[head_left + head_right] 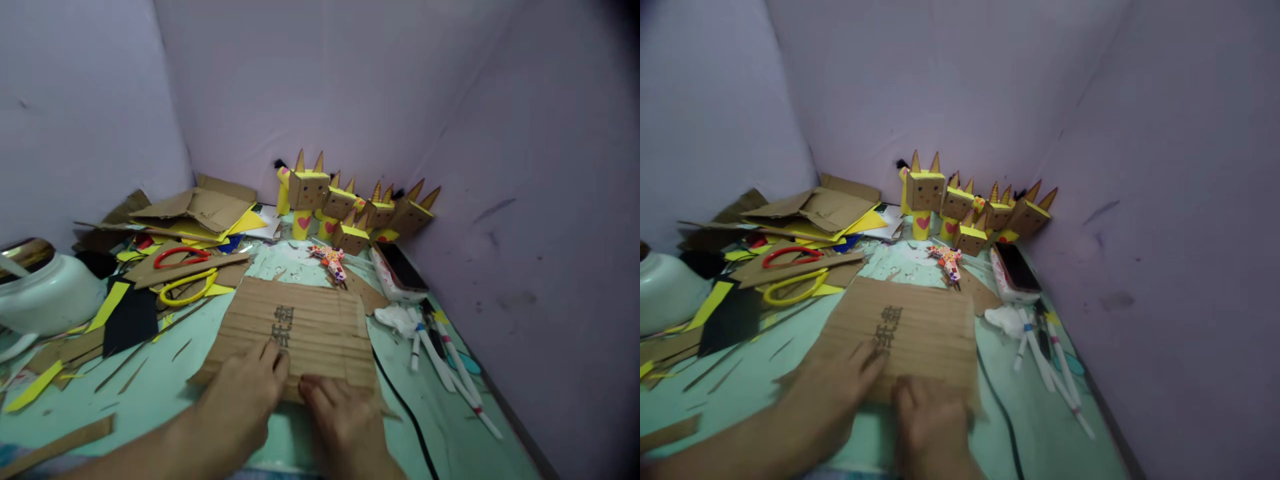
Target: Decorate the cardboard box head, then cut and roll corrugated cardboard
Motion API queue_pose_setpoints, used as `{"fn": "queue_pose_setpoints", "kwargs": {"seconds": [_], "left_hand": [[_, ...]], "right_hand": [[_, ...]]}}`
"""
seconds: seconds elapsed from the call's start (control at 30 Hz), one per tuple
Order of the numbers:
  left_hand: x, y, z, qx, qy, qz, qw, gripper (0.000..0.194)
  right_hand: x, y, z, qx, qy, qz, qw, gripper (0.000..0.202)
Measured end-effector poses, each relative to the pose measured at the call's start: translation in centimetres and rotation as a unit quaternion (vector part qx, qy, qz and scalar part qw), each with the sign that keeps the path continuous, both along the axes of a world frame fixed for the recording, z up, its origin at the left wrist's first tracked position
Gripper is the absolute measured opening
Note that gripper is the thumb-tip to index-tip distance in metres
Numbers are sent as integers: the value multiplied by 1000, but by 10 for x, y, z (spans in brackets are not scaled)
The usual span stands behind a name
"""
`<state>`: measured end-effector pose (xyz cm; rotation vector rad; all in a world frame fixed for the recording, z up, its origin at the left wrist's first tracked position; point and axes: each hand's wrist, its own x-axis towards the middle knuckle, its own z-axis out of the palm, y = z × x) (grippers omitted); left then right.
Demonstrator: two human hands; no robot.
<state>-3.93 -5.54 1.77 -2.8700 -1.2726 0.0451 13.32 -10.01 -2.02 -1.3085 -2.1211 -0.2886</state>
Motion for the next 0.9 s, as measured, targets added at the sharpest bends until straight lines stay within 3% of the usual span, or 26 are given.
{"fn": "queue_pose_setpoints", "kwargs": {"seconds": [0.1, 0.2, 0.33, 0.53, 0.73, 0.9], "left_hand": [[2, -18, -23, 135, -7, -9, 991, 53], [4, -30, -38, 212, -37, 13, 977, 40], [8, -36, -43, 249, -71, 10, 966, 33], [5, -35, -47, 255, -127, -28, 958, 39], [4, -35, -44, 240, -122, -29, 963, 36], [11, -26, -28, 130, -43, -46, 989, 41]], "right_hand": [[-1, -14, -14, 77, -33, -12, 996, 30], [-4, -18, -15, 37, -83, -53, 994, 27], [-12, -17, -17, -38, -121, -92, 988, 25], [-18, -18, -28, -13, -144, -95, 985, 26], [-17, -18, -25, -19, -146, -84, 986, 27], [-20, -15, -22, -63, -140, -78, 985, 22]]}}
